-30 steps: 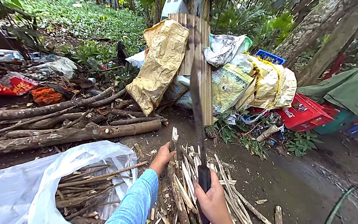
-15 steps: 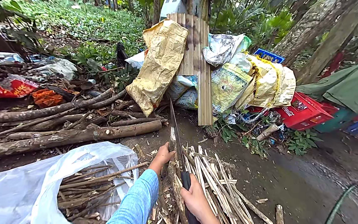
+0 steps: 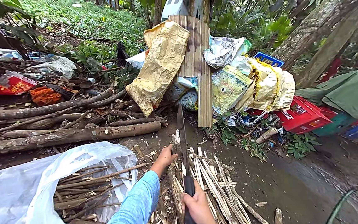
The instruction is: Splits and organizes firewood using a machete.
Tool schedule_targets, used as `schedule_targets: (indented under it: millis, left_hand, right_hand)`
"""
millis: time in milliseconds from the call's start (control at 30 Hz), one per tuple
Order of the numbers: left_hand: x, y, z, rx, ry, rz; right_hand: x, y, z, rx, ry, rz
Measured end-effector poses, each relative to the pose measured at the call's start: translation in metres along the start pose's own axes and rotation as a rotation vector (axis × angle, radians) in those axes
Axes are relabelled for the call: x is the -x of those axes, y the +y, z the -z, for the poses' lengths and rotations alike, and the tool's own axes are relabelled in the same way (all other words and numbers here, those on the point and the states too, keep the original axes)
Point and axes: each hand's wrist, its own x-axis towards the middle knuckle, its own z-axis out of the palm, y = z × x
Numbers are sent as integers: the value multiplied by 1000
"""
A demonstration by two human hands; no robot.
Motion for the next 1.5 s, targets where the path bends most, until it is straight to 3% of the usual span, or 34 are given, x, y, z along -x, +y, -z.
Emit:
schedule_targets:
  millis: [67, 167, 333, 433, 500, 633, 667, 833, 900, 967, 1100, 1267, 1400, 1500]
  left_hand:
    - [1, -2, 1, -5, -14, -4]
    - [-1, -1, -1, -16, -33, -19]
    - [-3, -2, -3, -17, -52, -22]
    - [-4, 3, -4, -26, -58, -25]
    - [-4, 3, -7, -16, -51, -23]
    - [-7, -1, 4, 46, 13, 15]
    - [-8, -2, 6, 49, 16, 23]
    - [-13, -1, 6, 41, 6, 25]
    - [-13, -1, 5, 47, 1, 23]
    - [-12, -1, 6, 44, -4, 21]
    - [-9, -2, 6, 46, -1, 18]
    - [-5, -5, 6, 55, 1, 16]
    - [-2, -9, 8, 81, 23, 34]
    - [2, -12, 11, 97, 35, 38]
  right_hand:
    - [5, -14, 10, -111, -52, -43]
    - [8, -19, 19, 55, -31, -60]
    - [9, -12, 22, -283, -79, -59]
    - [5, -9, 24, 242, 24, -33]
    - [6, -5, 18, 361, 69, -35]
    - [15, -17, 17, -369, -67, -22]
    - [18, -24, 20, -397, -69, 10]
    - [11, -38, 24, -49, 158, 375]
    - [4, -37, 17, 10, 212, 424]
    - [-7, -29, 12, 76, 184, 324]
    - [-27, -9, 8, 213, -50, -70]
    - [-20, -11, -11, 387, -6, -98]
    - [-17, -6, -17, -13, -55, -69]
    - [-8, -26, -8, -300, -160, -134]
